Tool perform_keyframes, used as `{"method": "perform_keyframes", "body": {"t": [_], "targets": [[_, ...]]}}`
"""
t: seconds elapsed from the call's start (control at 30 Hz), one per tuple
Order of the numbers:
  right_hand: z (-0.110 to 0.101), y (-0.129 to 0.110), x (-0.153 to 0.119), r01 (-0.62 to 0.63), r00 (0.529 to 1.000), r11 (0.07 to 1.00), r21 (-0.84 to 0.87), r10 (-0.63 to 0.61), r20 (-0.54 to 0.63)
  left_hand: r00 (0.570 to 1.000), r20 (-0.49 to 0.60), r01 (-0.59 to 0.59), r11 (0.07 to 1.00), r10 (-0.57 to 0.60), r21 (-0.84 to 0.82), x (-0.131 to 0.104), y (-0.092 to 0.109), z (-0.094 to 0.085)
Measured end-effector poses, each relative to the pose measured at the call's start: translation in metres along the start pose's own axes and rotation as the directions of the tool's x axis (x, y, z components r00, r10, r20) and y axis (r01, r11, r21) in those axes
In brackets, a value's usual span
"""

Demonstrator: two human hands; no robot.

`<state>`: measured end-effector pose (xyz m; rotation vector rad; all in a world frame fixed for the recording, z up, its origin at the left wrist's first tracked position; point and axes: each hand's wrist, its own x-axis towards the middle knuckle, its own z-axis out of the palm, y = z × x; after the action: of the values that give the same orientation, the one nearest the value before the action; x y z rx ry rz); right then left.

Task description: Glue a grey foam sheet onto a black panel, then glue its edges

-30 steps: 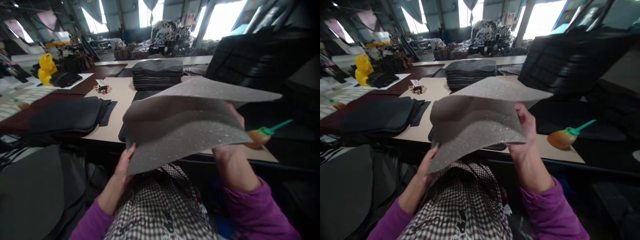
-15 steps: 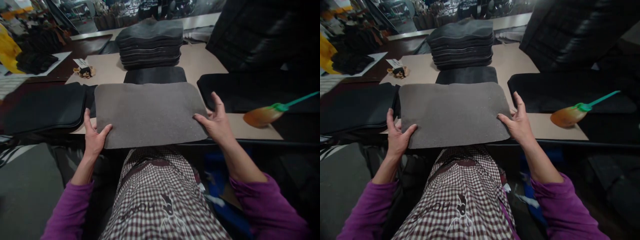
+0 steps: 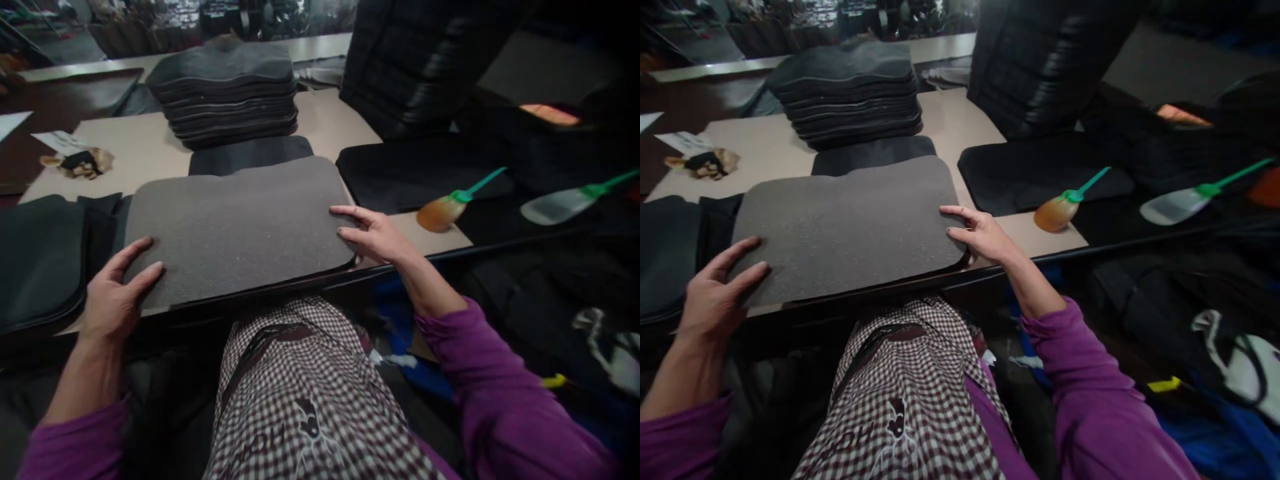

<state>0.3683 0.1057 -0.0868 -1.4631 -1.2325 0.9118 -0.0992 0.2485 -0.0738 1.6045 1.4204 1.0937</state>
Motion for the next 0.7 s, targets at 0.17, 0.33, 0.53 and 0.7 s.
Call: {"method": "perform_keyframes", "body": {"t": [0.17, 0.33, 0.53, 0.7], "targets": [[-0.007, 0.009, 0.013, -0.026, 0.998, 0.995, -0.095, 0.030, 0.047, 0.987, 0.118, 0.093, 0.987, -0.108, 0.131, 0.021, -0.003, -0.002], [-0.005, 0.027, 0.015, 0.020, 1.000, 0.982, -0.190, -0.018, 0.016, 0.987, 0.104, 0.097, 0.970, -0.123, 0.225, 0.023, -0.015, 0.006], [-0.017, 0.033, 0.009, 0.004, 1.000, 0.974, -0.226, 0.001, 0.022, 0.978, 0.165, 0.072, 0.951, -0.127, 0.302, 0.018, -0.012, 0.014], [-0.019, 0.047, 0.007, 0.052, 0.999, 0.963, -0.264, -0.051, 0.013, 0.961, 0.231, 0.058, 0.929, -0.151, 0.366, 0.015, -0.005, 0.021]]}}
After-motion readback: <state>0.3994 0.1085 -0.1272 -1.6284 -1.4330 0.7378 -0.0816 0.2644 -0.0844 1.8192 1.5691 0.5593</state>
